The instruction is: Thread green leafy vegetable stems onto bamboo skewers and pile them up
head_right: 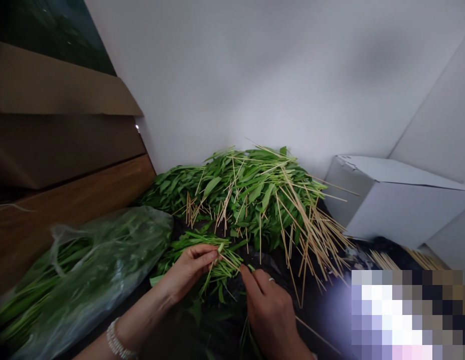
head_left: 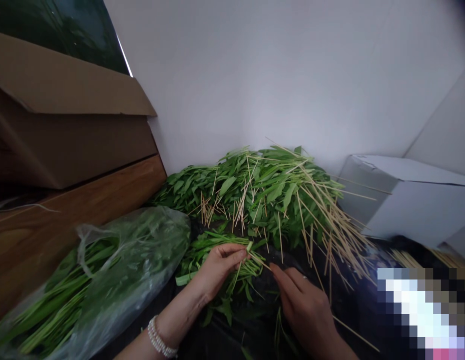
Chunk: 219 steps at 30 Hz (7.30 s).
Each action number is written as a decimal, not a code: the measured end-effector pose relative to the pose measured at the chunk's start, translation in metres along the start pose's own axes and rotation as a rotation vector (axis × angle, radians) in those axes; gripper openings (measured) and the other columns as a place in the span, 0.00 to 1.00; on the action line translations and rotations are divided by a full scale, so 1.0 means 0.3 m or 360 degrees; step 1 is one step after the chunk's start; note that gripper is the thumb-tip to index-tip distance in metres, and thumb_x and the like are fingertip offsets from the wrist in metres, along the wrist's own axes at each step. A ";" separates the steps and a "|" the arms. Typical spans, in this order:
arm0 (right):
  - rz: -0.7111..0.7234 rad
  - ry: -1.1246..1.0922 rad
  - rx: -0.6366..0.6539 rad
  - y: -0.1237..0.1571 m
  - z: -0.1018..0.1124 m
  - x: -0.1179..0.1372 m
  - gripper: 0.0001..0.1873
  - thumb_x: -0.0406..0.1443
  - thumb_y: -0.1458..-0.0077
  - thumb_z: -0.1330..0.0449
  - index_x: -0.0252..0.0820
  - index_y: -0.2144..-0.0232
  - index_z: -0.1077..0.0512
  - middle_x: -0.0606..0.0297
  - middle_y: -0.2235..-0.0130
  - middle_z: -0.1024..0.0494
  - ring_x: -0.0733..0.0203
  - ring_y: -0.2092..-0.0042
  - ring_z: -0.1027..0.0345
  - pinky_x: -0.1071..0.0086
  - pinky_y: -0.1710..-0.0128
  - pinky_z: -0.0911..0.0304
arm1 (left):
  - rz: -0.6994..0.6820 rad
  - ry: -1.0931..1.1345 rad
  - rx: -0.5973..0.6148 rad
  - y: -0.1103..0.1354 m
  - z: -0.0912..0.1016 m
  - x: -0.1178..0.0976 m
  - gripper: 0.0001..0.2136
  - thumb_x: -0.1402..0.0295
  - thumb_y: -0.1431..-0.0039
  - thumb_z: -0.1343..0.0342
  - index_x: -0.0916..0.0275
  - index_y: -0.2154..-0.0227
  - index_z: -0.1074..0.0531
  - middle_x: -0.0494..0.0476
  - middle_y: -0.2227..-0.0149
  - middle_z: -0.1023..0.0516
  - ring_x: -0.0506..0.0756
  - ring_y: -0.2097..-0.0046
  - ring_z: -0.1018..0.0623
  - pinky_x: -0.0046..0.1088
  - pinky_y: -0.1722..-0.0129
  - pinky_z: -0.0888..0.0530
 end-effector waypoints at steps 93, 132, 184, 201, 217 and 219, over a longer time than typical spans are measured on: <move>-0.0079 -0.0001 -0.0100 -0.016 0.010 -0.007 0.14 0.30 0.36 0.57 0.37 0.60 0.31 0.64 0.71 0.24 0.66 0.75 0.30 0.74 0.74 0.38 | -0.0297 -0.0245 -0.0156 0.018 0.002 -0.072 0.16 0.59 0.53 0.34 0.65 0.65 0.24 0.58 0.69 0.18 0.52 0.70 0.23 0.28 0.63 0.28; -0.0050 -0.0146 0.0069 0.006 -0.036 0.010 0.17 0.26 0.39 0.56 0.32 0.55 0.30 0.62 0.71 0.24 0.64 0.73 0.27 0.74 0.71 0.33 | -0.0207 -0.0316 -0.0052 0.005 -0.006 -0.013 0.15 0.64 0.60 0.30 0.63 0.68 0.20 0.54 0.71 0.17 0.52 0.67 0.21 0.25 0.63 0.26; -0.0005 0.0143 0.0089 0.000 -0.024 0.001 0.17 0.27 0.39 0.56 0.36 0.57 0.28 0.66 0.75 0.27 0.66 0.77 0.32 0.72 0.76 0.43 | -0.0283 -0.0516 -0.0040 0.004 -0.010 -0.012 0.12 0.63 0.55 0.33 0.65 0.69 0.19 0.59 0.68 0.17 0.57 0.65 0.20 0.34 0.57 0.26; -0.0064 -0.0025 0.0110 0.009 -0.036 0.007 0.17 0.27 0.39 0.57 0.36 0.56 0.29 0.64 0.72 0.25 0.66 0.75 0.29 0.74 0.74 0.38 | -0.0129 -0.0353 -0.0029 0.000 0.005 -0.007 0.13 0.62 0.60 0.30 0.65 0.73 0.22 0.56 0.72 0.19 0.53 0.69 0.21 0.28 0.63 0.27; -0.0029 -0.0116 0.0085 0.009 -0.038 0.030 0.17 0.27 0.37 0.57 0.34 0.57 0.29 0.64 0.73 0.25 0.65 0.74 0.28 0.74 0.72 0.35 | -0.0037 -0.0304 0.0104 0.005 -0.005 -0.001 0.13 0.64 0.60 0.30 0.66 0.73 0.21 0.56 0.72 0.18 0.51 0.69 0.22 0.26 0.63 0.29; -0.0041 -0.0139 0.0089 0.011 -0.042 0.031 0.17 0.27 0.37 0.57 0.34 0.56 0.29 0.64 0.74 0.26 0.65 0.75 0.28 0.73 0.73 0.36 | -0.0026 -0.0292 0.0115 0.005 -0.005 0.002 0.13 0.63 0.60 0.30 0.66 0.73 0.21 0.55 0.72 0.18 0.51 0.70 0.22 0.26 0.63 0.29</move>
Point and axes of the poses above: each hand's wrist, its own y-axis away from the middle knuckle, its own z-axis out of the back of the hand, x = y × z, the point moved 5 cm from there along -y, towards the middle knuckle
